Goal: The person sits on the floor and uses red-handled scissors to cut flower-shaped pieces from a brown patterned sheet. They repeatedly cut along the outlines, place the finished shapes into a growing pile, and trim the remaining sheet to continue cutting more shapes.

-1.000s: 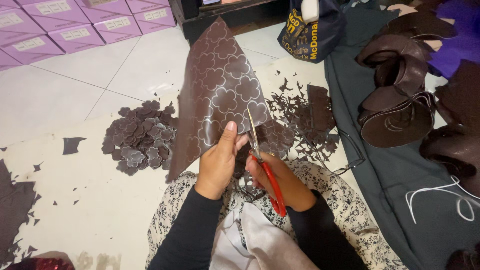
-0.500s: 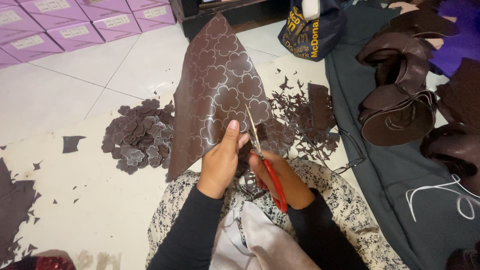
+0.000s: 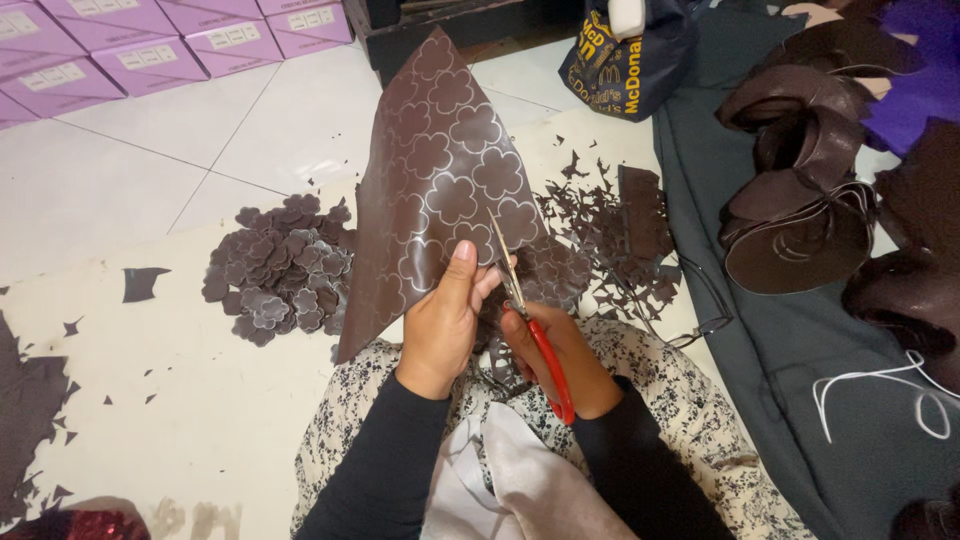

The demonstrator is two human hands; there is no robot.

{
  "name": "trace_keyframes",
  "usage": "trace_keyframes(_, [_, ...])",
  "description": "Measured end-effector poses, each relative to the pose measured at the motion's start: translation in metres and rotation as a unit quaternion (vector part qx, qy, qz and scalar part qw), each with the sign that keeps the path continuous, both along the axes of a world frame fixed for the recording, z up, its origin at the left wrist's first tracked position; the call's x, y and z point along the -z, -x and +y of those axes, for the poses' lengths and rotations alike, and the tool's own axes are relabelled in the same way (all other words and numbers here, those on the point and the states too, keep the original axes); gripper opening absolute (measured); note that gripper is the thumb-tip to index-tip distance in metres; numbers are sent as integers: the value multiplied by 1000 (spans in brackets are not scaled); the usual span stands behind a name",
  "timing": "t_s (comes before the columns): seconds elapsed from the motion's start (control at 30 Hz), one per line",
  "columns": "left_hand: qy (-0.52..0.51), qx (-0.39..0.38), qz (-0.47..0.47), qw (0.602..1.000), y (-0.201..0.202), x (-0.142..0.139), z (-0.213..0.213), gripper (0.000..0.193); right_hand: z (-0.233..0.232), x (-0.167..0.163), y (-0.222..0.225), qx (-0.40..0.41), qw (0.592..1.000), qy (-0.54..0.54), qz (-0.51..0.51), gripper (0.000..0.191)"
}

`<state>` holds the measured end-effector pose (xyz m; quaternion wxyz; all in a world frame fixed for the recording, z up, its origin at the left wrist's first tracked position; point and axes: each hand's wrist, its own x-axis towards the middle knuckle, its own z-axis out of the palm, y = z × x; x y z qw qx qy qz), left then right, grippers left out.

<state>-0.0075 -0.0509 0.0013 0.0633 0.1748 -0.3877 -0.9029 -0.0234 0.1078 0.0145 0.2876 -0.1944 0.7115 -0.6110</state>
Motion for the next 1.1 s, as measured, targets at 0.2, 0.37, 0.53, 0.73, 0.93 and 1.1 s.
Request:
trace_keyframes(0.2, [33, 50, 45, 997, -3, -7, -4, 69, -4, -4, 0, 9, 1000, -18, -14, 47])
trace_keyframes(0.37, [153, 114, -67, 979, -6, -9, -6, 74, -2, -12, 2, -11, 1000, 0, 17, 48])
trace_keyframes(0.53, [140, 101, -29, 985, -7, -7, -2, 77, -1, -12, 1, -5, 999, 28, 26, 47])
trace_keyframes(0.73, [66, 79, 41, 994, -6, -4, -2, 70, 1, -4, 1, 6, 999, -12, 30, 49])
trace_keyframes(0.93, [68, 37, 43, 996, -6, -5, -2, 66, 1, -2, 2, -9, 1000, -22, 13, 34])
trace_keyframes(1.1, [76, 33, -50, 995, -8, -7, -4, 67, 6, -2, 5, -86, 994, 52, 41, 40])
